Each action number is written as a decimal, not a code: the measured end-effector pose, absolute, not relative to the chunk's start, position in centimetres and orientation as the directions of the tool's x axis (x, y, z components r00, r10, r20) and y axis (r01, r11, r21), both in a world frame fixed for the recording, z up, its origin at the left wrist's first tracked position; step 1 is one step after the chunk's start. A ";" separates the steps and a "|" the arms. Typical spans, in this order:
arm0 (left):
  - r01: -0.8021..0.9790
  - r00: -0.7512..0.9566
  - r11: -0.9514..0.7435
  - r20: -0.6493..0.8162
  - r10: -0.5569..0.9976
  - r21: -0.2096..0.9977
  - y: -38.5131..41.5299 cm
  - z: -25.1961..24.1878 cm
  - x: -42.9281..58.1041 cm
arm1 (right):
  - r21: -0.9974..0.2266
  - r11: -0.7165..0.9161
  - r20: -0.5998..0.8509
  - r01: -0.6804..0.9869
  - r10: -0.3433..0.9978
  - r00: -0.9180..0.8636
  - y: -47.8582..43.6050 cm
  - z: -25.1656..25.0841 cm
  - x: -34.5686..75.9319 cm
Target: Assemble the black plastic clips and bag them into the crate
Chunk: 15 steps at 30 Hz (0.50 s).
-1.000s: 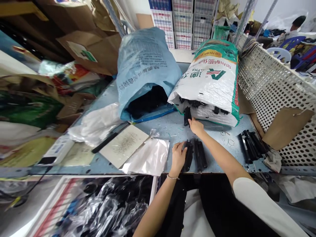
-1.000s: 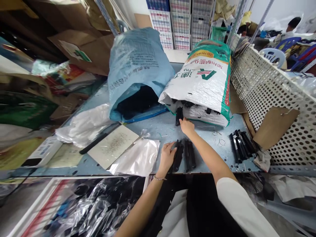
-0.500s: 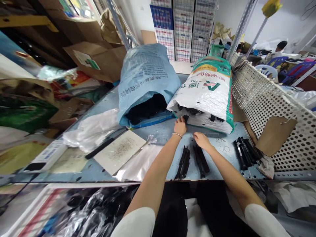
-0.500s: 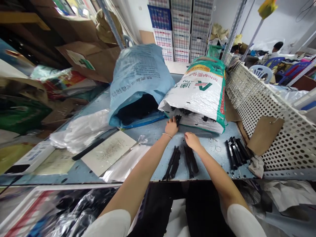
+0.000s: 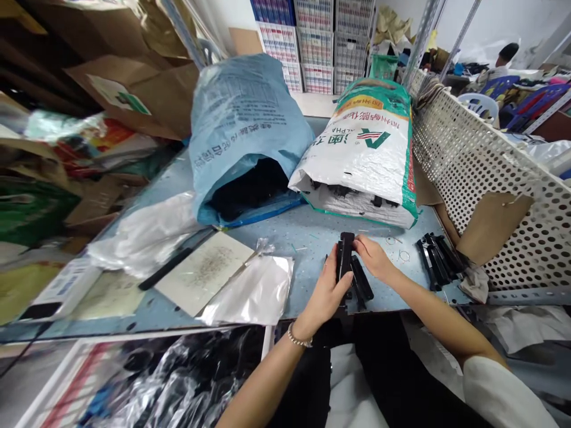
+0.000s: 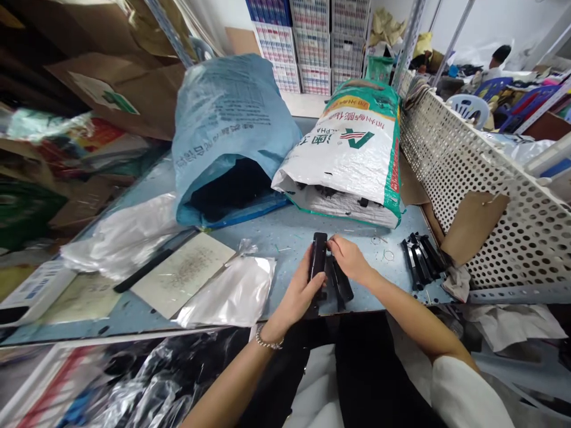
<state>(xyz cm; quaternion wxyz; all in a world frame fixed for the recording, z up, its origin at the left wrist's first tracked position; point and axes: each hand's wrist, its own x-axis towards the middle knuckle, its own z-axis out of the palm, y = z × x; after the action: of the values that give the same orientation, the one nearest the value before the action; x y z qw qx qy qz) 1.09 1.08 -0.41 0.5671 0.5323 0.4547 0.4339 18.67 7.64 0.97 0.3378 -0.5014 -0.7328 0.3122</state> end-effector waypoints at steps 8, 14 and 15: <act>-0.015 0.036 0.002 -0.001 0.999 1.000 1.8 -0.8 -0.5 | -0.781 0.367 0.115 0.505 0.880 -0.460 2.8 1.4 17.7; -0.099 0.113 0.078 -0.066 0.991 0.992 0.6 0.6 -0.8 | -0.221 0.645 0.475 0.732 0.726 -0.497 4.4 2.8 19.0; -0.128 0.142 0.127 -0.108 0.984 0.984 0.5 0.9 -0.8 | -0.076 0.688 0.499 0.722 0.653 -0.569 5.1 3.2 19.3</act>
<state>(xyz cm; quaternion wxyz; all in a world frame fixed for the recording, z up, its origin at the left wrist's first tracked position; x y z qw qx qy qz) -0.83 0.48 0.87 0.5943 0.4667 0.4584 0.4678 19.28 5.12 3.19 0.2524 -0.3893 -0.8832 -0.0682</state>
